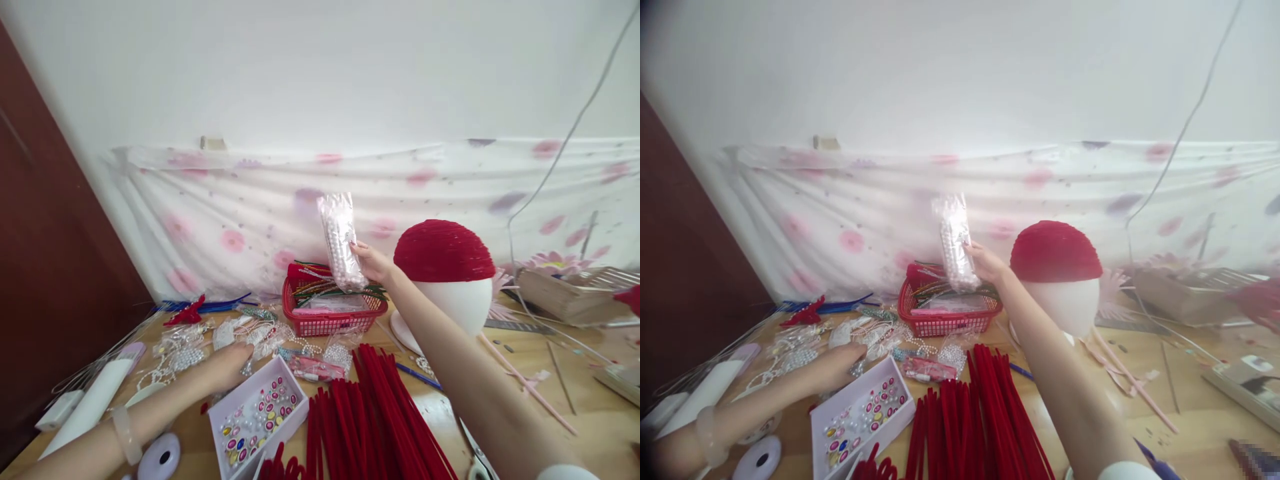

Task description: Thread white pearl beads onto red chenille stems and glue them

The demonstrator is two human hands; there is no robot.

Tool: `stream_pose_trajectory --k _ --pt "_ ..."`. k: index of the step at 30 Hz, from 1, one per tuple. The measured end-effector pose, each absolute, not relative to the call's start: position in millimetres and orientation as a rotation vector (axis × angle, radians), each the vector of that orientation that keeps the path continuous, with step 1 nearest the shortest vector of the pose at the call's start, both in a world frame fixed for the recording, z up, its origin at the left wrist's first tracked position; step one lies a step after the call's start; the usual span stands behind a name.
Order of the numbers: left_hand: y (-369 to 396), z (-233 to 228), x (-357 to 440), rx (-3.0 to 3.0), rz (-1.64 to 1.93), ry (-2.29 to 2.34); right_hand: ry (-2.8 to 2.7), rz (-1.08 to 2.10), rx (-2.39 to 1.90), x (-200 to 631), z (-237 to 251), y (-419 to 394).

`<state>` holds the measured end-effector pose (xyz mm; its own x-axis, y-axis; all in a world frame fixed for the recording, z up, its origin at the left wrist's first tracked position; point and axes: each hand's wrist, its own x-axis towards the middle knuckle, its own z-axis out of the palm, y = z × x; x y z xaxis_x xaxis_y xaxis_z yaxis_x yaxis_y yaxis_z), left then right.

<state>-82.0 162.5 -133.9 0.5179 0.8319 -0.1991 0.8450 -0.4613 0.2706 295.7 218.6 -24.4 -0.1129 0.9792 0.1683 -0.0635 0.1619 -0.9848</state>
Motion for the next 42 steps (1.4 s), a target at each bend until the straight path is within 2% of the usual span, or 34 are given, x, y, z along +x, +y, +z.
stream_pose_trajectory --k 9,18,26,35,42 --pt "145 -61 -50 2.123 0.504 1.205 -1.076 1.221 -0.709 252 -5 160" --pt "90 -3 30 1.494 0.765 0.733 -0.925 1.269 -0.516 189 -15 96" --pt "72 9 10 1.532 0.74 0.767 -0.802 1.4 -0.432 194 -18 22" --pt "55 5 1 1.624 0.754 0.882 -0.544 1.309 -0.409 201 -78 -52" --pt "31 -2 9 1.703 0.752 0.879 -0.42 1.226 -0.357 208 -94 -82"
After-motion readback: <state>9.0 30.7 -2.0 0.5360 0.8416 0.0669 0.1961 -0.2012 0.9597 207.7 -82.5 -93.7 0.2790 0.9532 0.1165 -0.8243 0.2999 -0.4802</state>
